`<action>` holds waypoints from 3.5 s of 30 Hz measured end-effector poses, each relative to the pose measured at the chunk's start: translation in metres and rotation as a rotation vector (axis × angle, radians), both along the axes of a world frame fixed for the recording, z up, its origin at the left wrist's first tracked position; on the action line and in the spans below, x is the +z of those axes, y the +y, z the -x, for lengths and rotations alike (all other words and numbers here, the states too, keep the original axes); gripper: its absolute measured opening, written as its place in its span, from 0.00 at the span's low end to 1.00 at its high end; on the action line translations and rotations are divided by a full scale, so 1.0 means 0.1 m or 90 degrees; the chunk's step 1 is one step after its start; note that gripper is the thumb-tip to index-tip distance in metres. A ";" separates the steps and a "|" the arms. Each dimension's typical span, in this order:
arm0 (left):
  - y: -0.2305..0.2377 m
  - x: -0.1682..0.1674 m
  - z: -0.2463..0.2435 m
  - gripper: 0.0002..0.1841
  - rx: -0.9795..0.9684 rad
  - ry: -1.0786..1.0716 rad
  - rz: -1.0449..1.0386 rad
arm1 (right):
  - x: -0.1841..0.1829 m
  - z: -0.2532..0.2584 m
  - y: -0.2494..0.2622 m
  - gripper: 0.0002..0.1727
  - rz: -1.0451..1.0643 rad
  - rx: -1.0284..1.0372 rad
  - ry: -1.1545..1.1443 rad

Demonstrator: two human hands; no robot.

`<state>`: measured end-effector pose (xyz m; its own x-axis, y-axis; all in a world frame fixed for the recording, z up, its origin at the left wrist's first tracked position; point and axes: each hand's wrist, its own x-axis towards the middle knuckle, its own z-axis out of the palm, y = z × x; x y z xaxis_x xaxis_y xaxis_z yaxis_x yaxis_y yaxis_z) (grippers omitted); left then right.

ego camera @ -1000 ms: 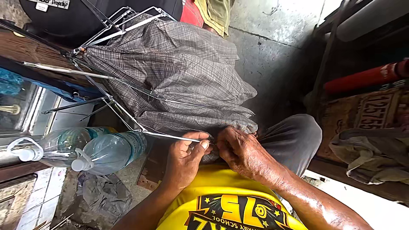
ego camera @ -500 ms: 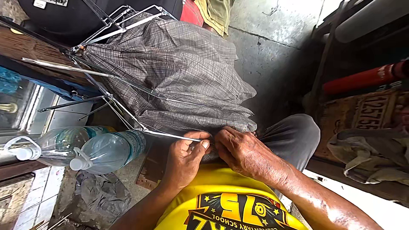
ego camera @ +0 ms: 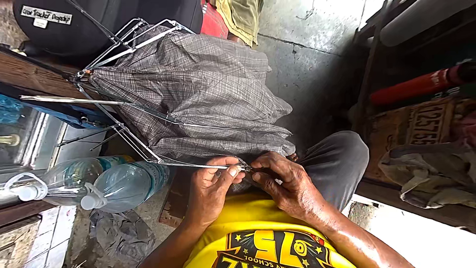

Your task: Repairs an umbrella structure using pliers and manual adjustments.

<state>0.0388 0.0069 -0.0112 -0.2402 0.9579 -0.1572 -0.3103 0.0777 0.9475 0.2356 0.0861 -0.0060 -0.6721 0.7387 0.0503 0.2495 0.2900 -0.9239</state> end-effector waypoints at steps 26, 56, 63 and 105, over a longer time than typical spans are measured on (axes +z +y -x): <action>0.02 0.07 0.02 0.13 -0.037 -0.071 -0.037 | 0.15 -0.04 -0.02 0.19 -0.064 -0.010 -0.064; 0.07 0.64 0.08 0.10 -0.133 0.506 -0.208 | 0.50 -0.19 0.52 0.07 0.328 0.087 0.056; 0.53 0.83 0.11 0.13 -0.227 0.871 -0.315 | 0.75 -0.19 0.68 0.07 0.312 0.118 -0.017; 1.04 1.19 0.09 0.10 -0.245 0.715 -0.338 | 0.41 -0.12 0.22 0.15 0.019 -0.162 0.267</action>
